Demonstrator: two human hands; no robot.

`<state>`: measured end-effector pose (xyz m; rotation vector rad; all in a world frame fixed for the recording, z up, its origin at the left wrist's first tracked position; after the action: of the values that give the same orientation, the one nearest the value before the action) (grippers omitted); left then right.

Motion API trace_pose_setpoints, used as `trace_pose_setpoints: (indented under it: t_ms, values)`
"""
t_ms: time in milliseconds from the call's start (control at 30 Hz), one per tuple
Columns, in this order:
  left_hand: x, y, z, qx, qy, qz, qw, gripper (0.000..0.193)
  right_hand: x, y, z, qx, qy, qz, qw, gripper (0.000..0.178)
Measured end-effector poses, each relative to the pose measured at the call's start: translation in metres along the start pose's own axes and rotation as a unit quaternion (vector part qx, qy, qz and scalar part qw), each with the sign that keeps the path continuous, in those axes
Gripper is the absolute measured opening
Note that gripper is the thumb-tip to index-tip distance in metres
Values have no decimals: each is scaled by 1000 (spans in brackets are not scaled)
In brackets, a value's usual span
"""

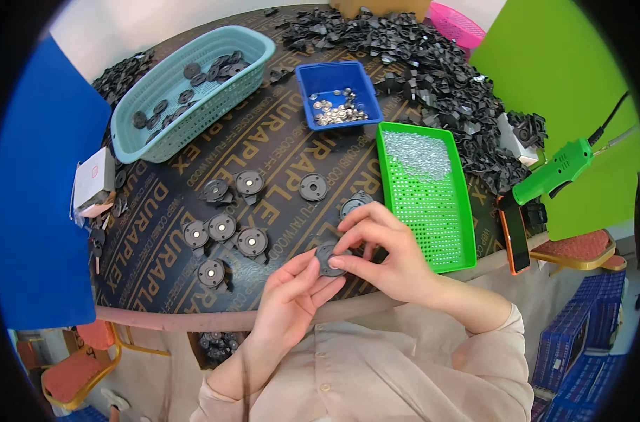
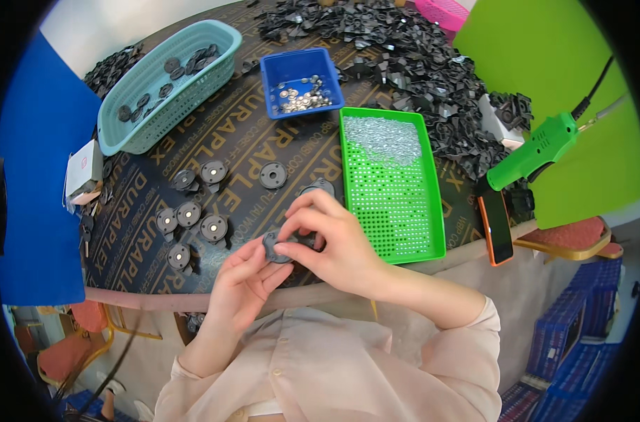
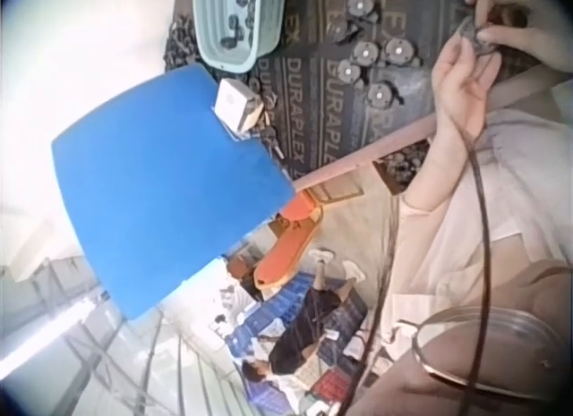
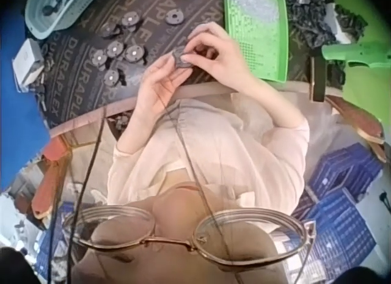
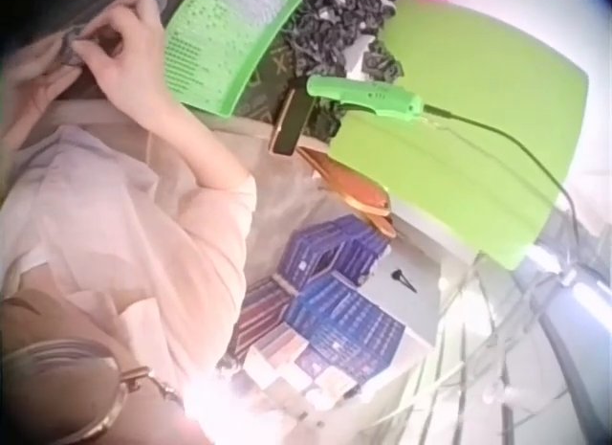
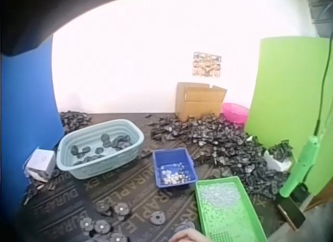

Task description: Assemble toy parts by inserting and tightening screws with an electric screwdriver.

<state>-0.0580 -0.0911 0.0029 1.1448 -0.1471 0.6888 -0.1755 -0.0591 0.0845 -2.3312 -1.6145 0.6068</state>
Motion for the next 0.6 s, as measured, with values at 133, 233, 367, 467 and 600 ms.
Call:
trace_pose_setpoints:
  t_ms: [133,233,367,467,600]
  values:
    - [4,-5,3,-43,-2,27,999,28,0,2,-2,-9,-8,3,1000,13]
    - [3,-6,2,-48,-5,24,999,28,-3,0,-7,35,-40,1,999,13]
    - [3,-5,8,-65,9,44,997,26,-22,-27,-19,91,-127,70,985,12]
    - [8,-11,12,-62,21,55,996,26,-82,-111,32,317,60,135,937,15]
    - [6,-11,11,-61,18,62,996,26,-125,-194,109,568,217,170,776,32]
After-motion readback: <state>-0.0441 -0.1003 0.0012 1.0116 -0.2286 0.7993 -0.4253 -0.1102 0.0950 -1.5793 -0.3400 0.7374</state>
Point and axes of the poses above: each hand's wrist, its own x-axis away from the middle knuckle, its own y-axis out of the palm, z = x × y, the point moved 9 cm from there along -x, towards the middle knuckle, and after that the axes turned 3 degrees about z, right-handed, at the moved point
